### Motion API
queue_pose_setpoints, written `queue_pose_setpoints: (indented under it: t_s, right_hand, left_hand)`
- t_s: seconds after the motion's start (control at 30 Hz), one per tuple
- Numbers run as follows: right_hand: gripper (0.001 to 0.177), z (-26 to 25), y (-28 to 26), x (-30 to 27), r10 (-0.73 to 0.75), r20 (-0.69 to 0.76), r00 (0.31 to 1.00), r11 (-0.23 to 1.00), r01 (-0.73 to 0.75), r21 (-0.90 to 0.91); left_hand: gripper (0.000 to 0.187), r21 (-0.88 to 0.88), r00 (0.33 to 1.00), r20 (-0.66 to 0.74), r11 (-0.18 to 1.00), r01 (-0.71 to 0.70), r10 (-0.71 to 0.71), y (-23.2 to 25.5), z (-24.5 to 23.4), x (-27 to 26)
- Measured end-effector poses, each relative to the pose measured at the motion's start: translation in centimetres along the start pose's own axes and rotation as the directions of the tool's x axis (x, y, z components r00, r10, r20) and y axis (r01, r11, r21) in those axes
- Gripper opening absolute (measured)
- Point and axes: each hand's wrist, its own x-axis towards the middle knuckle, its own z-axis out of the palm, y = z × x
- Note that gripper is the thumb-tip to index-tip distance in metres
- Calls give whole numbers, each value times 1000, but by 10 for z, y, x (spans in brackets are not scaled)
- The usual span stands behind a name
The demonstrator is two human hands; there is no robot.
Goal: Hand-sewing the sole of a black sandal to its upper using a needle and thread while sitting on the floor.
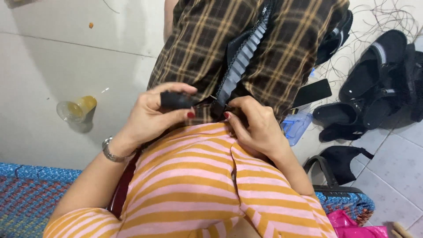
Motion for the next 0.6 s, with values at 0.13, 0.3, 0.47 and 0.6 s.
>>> queue_pose_setpoints:
  t_s: [0.13,0.3,0.47,0.6]
  right_hand:
    - [21,-3,-3,6,-121,34,992,989,123,-78]
    - [20,-6,-5,7,-143,37,989,984,146,-99]
    - [21,-3,-10,9,-175,54,983,972,181,-151]
    - [22,7,-7,5,-149,38,988,965,154,-213]
  left_hand:
    - [25,-488,952,208,819,301,-226,15,12,-2]
    - [20,-456,903,115,786,418,-414,5,32,3]
    - [22,-192,879,127,858,477,-460,20,31,6]
    - [15,257,998,-19,965,-55,62,15,36,-5]
